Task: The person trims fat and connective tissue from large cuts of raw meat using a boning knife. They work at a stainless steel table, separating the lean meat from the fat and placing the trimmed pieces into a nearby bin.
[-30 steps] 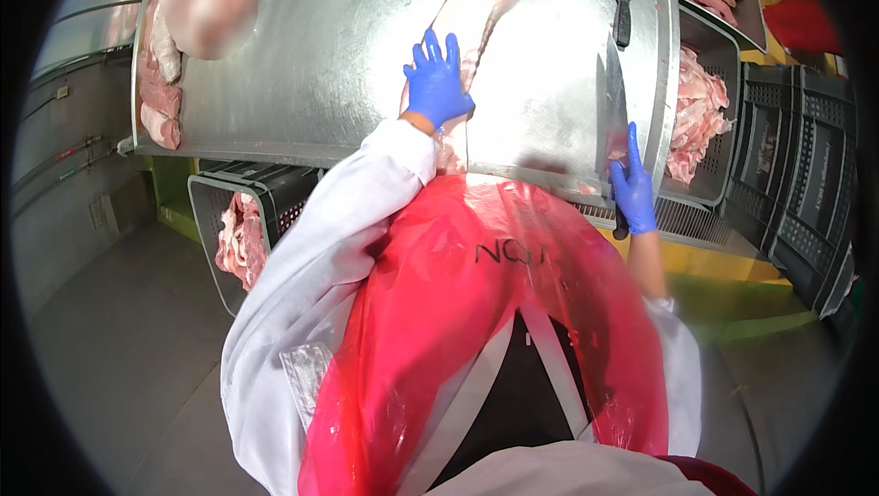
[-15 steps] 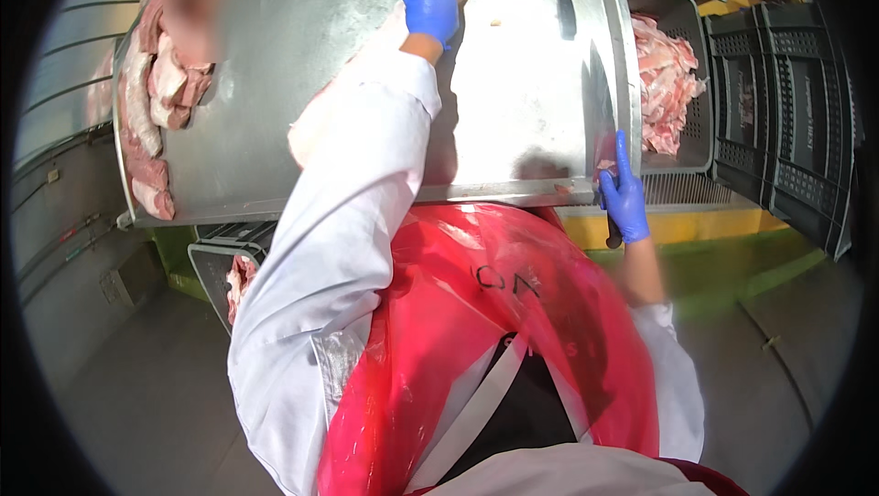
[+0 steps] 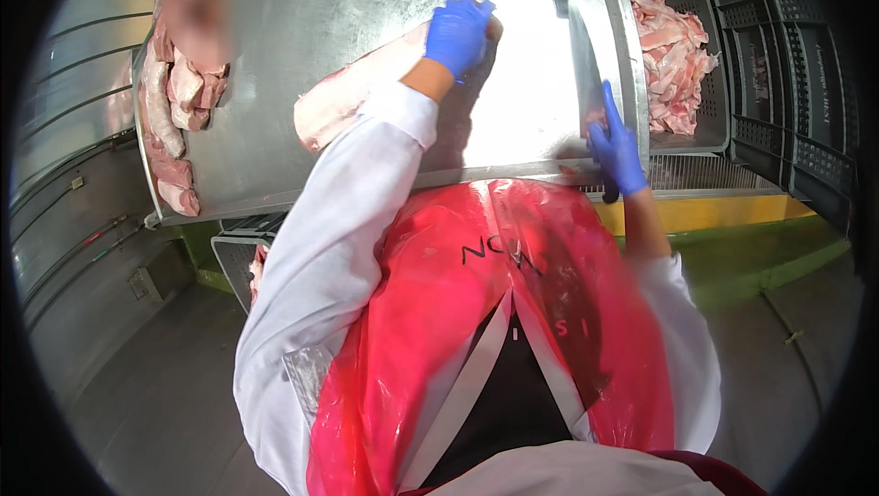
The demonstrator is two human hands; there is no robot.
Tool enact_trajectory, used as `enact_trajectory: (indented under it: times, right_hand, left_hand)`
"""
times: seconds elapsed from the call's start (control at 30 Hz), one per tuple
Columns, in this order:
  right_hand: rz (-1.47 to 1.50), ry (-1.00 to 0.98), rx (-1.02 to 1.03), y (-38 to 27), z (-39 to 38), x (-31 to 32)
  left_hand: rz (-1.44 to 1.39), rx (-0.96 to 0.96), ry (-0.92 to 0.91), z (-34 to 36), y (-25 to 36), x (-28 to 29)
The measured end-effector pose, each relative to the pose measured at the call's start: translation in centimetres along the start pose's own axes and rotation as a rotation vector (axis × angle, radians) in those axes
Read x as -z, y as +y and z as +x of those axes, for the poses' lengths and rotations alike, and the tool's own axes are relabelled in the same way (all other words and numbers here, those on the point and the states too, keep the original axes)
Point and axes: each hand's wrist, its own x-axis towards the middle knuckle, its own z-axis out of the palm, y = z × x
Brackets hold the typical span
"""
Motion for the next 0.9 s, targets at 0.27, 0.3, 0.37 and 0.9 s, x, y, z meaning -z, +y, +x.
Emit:
enact_trajectory:
  times: [0.27, 0.3, 0.37, 0.9]
  right_hand:
    - [0.21, -0.063, 0.018, -2.6, 3.3, -0.7]
    - [0.227, -0.054, 0.019, -2.1, 3.5, -0.8]
    - [0.255, -0.064, 0.033, -1.4, 3.8, -1.4]
    - [-0.278, -0.263, 0.31, -9.7, 10.3, -7.8]
  left_hand:
    - [-0.087, 0.011, -0.068, 0.1, 0.2, -2.7]
    - [-0.227, 0.065, -0.088, -0.4, -0.1, -0.7]
    - [-0.257, 0.249, -0.165, -1.3, -0.2, 1.3]
    - [-1.055, 0.527, 0.244, -3.2, -1.8, -0.7]
